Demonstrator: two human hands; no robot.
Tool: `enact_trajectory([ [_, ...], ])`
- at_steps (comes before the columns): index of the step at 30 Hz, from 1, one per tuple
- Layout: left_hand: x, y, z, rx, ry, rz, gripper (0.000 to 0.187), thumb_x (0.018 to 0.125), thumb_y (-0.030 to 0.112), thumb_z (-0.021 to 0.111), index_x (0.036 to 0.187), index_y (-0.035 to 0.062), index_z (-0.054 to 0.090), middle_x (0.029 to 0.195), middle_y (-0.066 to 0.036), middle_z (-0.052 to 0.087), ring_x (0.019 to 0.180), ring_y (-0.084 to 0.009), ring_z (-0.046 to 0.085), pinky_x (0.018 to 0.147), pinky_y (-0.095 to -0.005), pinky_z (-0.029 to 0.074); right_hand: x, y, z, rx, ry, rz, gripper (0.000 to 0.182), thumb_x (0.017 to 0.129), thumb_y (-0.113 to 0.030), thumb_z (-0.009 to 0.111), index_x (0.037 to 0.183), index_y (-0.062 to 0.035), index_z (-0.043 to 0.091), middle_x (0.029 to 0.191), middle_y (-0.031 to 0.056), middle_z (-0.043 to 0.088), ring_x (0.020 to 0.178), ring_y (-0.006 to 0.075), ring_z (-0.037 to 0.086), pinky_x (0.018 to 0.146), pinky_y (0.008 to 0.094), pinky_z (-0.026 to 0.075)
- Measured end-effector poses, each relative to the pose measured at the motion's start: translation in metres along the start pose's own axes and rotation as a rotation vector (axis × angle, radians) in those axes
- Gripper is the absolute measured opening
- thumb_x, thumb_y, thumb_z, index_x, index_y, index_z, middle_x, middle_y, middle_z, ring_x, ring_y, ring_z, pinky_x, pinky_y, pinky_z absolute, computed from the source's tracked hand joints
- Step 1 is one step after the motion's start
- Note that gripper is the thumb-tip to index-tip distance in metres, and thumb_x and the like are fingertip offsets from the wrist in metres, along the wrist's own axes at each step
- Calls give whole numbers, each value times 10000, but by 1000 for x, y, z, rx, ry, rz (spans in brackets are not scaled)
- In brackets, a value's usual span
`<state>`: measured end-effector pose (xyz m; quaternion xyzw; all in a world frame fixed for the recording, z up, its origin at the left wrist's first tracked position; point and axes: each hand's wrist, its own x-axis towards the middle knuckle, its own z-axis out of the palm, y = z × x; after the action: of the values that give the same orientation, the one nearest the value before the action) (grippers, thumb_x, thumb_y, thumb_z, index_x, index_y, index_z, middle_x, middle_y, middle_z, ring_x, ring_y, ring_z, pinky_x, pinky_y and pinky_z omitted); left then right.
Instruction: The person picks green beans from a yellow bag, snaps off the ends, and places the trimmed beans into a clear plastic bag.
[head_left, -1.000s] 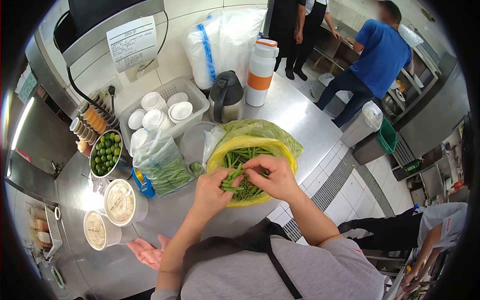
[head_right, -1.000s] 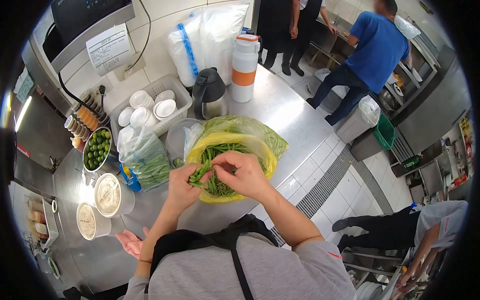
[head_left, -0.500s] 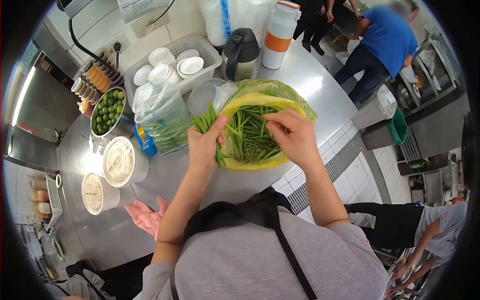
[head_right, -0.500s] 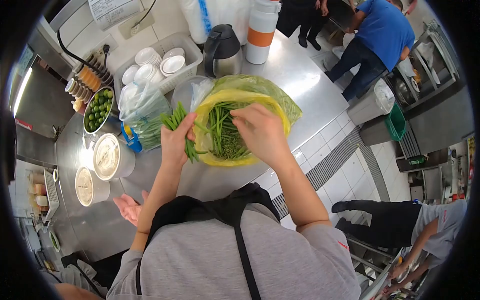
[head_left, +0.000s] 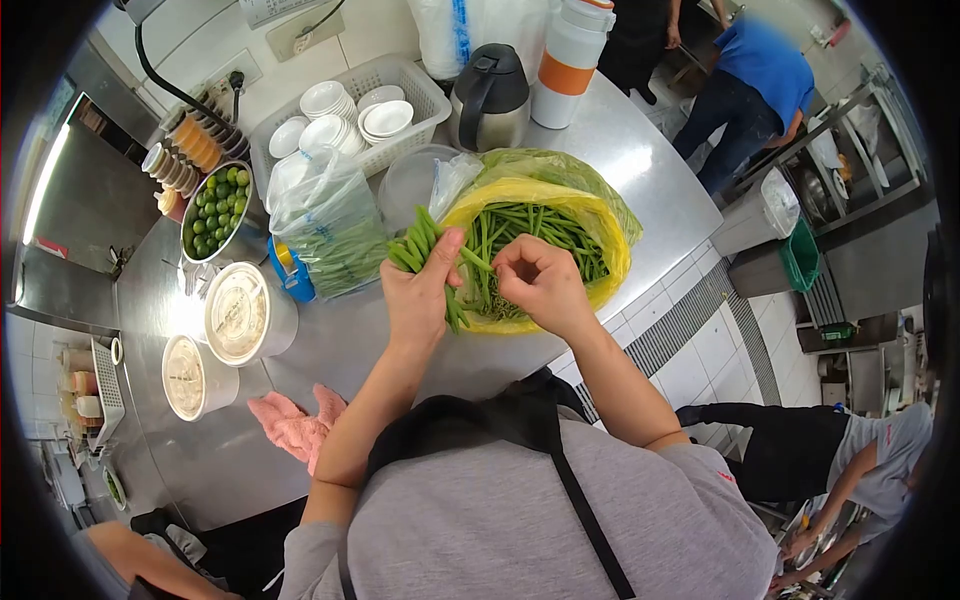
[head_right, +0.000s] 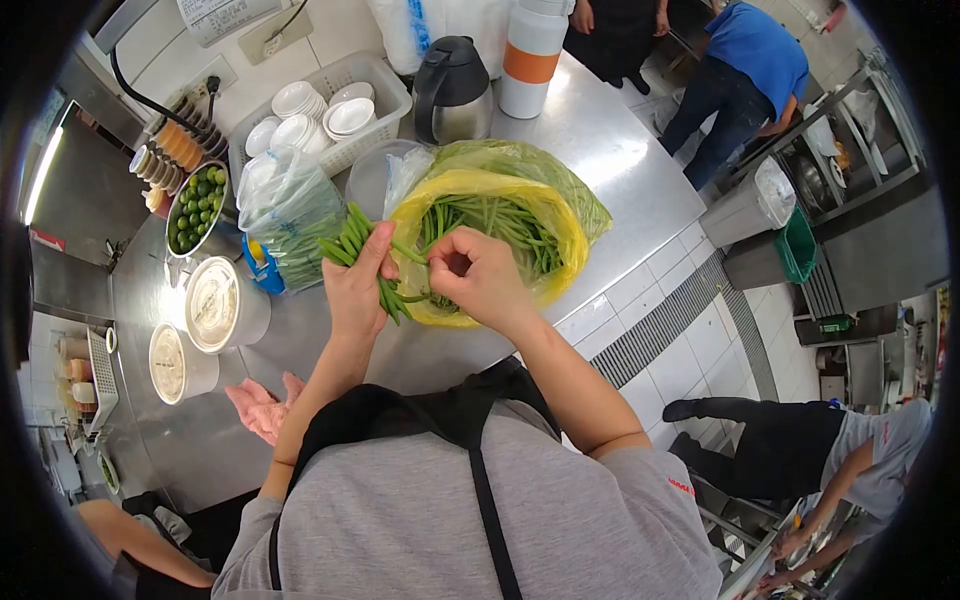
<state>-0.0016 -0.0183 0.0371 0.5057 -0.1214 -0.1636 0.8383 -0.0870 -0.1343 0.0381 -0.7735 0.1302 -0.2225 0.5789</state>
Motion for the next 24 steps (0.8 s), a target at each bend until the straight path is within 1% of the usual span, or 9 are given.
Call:
enact_trajectory([
  [2, 3, -4, -3, 5, 27, 35, 129, 815, 104, 663, 836, -17, 623, 623, 5, 534, 480, -58, 449, 443, -196, 345, 1, -3, 0, 118, -70, 106, 43, 719, 15, 608, 742, -17, 589, 676, -23, 512, 538, 23, 437, 495, 179, 347],
  [4, 2, -4, -3, 11, 52, 69, 125, 816, 100, 661, 835, -17, 622, 624, 5, 535, 481, -58, 449, 445, -196, 346, 2, -5, 2, 48, -32, -34, 50, 716, 23, 585, 730, -23, 570, 683, -35, 486, 560, 17, 426, 507, 170, 336],
  [8, -3, -3, 2, -24, -7, 12, 102, 817, 92, 657, 817, -2, 617, 632, 7, 539, 487, -59, 456, 446, -197, 347, 8, 2, -7, 178, -91, 19, 70, 697, 47, 548, 700, -22, 540, 698, -21, 478, 580, 29, 420, 503, 179, 321],
  [10, -6, -5, 1, -62, -31, -31, 97, 817, 90, 656, 815, 3, 614, 633, 7, 539, 488, -59, 457, 445, -197, 347, 9, 2, -15, 244, -404, -27, 92, 669, 72, 510, 673, -20, 514, 716, -7, 478, 592, 41, 410, 503, 197, 308],
  [14, -10, -14, 0, -137, 15, -172, 93, 811, 85, 657, 828, 12, 602, 654, -2, 551, 498, -65, 472, 445, -198, 363, 11, 5, -20, 148, -424, -55, 94, 635, 66, 519, 669, -21, 524, 690, 5, 482, 582, 67, 414, 501, 224, 311],
  [17, 11, -20, -20, -210, 150, -200, 92, 820, 94, 643, 833, 19, 591, 697, -22, 569, 532, -83, 500, 458, -211, 389, 6, 14, -21, 139, -671, -92, 28, 658, -34, 585, 664, -23, 560, 648, 37, 502, 563, 131, 496, 531, 267, 393],
  [18, 18, -19, -32, -260, 237, -187, 91, 830, 104, 630, 834, 25, 585, 722, -35, 579, 556, -99, 518, 473, -223, 408, 3, 20, -18, 138, -666, -90, 28, 658, -34, 585, 664, -23, 560, 648, 37, 502, 563, 131, 496, 531, 267, 393],
  [21, 29, -1, -36, -335, 311, -193, 97, 850, 126, 597, 854, 32, 574, 714, -41, 563, 594, -132, 539, 516, -251, 444, 1, 47, -4, -464, -177, -63, 128, 737, -157, 623, 713, -32, 617, 745, 133, 575, 684, 323, 592, 633, 391, 486],
  [24, 24, 7, -20, -286, 313, -282, 104, 853, 136, 585, 879, 36, 571, 694, -40, 551, 622, -151, 558, 549, -266, 462, 2, 70, 8, -723, -109, -71, 153, 768, -181, 608, 724, -34, 615, 782, 126, 571, 679, 328, 593, 631, 412, 496],
])
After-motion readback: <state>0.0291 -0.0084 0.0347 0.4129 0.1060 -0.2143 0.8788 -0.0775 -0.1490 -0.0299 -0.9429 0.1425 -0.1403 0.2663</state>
